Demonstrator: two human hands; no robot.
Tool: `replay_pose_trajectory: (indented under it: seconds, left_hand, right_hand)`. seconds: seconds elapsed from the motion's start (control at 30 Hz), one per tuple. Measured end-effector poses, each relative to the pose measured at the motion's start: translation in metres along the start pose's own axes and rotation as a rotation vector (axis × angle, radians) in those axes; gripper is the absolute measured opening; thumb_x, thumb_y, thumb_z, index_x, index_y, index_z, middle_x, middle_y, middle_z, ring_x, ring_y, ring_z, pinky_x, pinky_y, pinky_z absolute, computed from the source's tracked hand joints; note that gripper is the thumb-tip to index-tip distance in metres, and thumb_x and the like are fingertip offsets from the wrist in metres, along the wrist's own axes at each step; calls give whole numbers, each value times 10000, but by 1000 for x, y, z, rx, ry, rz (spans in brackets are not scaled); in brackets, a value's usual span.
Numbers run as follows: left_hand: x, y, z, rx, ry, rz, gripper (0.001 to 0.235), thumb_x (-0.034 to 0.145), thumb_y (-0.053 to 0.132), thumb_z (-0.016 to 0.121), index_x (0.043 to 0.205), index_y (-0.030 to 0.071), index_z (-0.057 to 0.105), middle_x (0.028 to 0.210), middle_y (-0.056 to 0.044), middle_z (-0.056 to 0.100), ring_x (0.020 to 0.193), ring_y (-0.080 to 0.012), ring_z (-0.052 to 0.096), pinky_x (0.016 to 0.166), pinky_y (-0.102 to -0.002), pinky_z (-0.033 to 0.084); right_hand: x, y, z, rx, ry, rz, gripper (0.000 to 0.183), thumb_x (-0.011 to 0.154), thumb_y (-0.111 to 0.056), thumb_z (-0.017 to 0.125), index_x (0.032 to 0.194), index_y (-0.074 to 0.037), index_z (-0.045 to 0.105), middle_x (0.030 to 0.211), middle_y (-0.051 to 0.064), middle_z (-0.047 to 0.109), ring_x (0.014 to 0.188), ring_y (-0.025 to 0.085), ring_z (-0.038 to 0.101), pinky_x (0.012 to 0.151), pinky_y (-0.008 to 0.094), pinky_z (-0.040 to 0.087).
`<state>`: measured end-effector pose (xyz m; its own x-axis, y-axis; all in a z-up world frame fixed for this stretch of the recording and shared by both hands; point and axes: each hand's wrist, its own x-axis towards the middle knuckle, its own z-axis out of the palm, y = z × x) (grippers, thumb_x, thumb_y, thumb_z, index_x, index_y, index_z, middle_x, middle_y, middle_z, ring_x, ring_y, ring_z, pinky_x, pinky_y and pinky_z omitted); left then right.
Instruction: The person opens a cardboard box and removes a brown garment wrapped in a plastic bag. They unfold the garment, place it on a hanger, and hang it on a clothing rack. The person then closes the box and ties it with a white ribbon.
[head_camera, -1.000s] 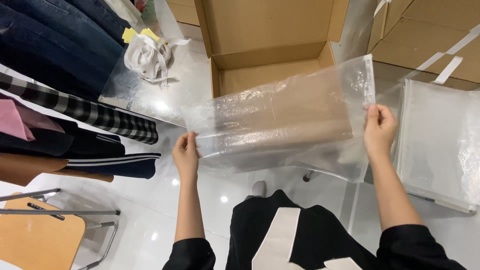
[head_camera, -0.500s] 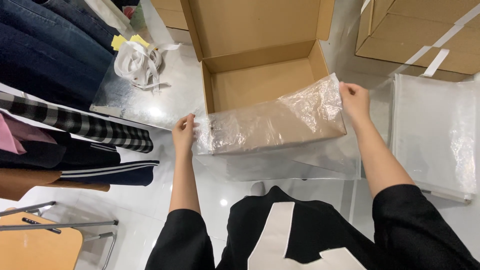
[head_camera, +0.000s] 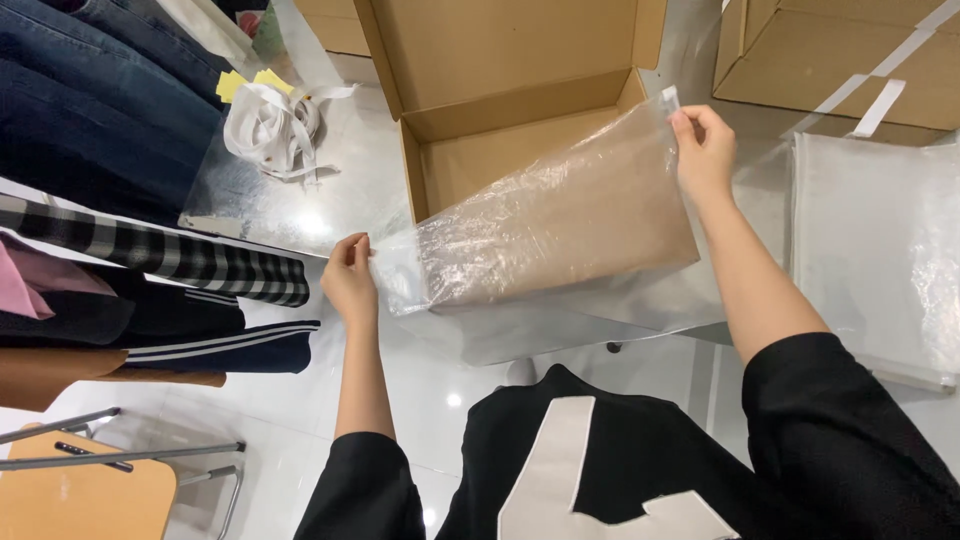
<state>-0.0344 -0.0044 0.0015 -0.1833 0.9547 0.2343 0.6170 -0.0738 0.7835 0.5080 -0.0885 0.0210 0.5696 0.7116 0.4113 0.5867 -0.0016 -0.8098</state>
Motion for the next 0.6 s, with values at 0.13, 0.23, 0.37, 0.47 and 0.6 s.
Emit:
replay_pose_trajectory:
  seconds: [0.13, 0.23, 0.37, 0.47, 0.6]
  left_hand:
    - [19, 54, 12, 136, -4, 129, 166, 1076, 310, 662, 1126, 203, 778, 1107, 55, 769, 1043, -207, 597, 836, -380, 492]
    - [29, 95, 52, 39, -121, 467, 107, 1054, 198, 685, 1095, 160, 775, 1087, -21, 737, 1032, -264, 608, 916, -376, 476]
    - [26, 132, 114, -11, -499, 459, 213, 1023, 311, 685, 1130, 155, 781, 1135, -33, 751, 1043, -252, 653, 939, -392, 502]
    - [26, 122, 155, 67, -651, 416, 315, 1023, 396, 712, 1227, 161, 759, 1149, -69, 763, 1050, -268, 720, 914, -440, 570]
    - [24, 102, 182, 175, -890, 247, 512, 1060, 558, 672, 1394, 171, 693, 1286, -114, 756, 1173, -333, 739, 974, -507, 594]
  right_hand:
    - [14, -31, -3, -34, -128, 73, 159, 1159, -185, 605, 1061, -143, 724, 1000, -44, 677, 914, 125, 567, 846, 307, 436]
    - [23, -18, -7, -83, -146, 114, 151, 1154, -247, 631, 1089, -207, 761, 1000, -34, 590, 913, 125, 537, 857, 304, 424]
    - [-11, -20, -42, -134, -52, 23, 247, 1074, -127, 666, 1304, -194, 729, 1089, 50, 617, 966, 197, 595, 936, 354, 471]
    - [-88, -42, -77, -118, 81, 32, 82, 1172, -127, 665, 1204, -104, 737, 945, 66, 630, 901, 207, 594, 857, 357, 480]
    - [-231, -32, -99, -127, 174, 338, 444, 1246, -255, 624, 825, -121, 664, 699, 60, 629, 678, 165, 569, 684, 307, 462]
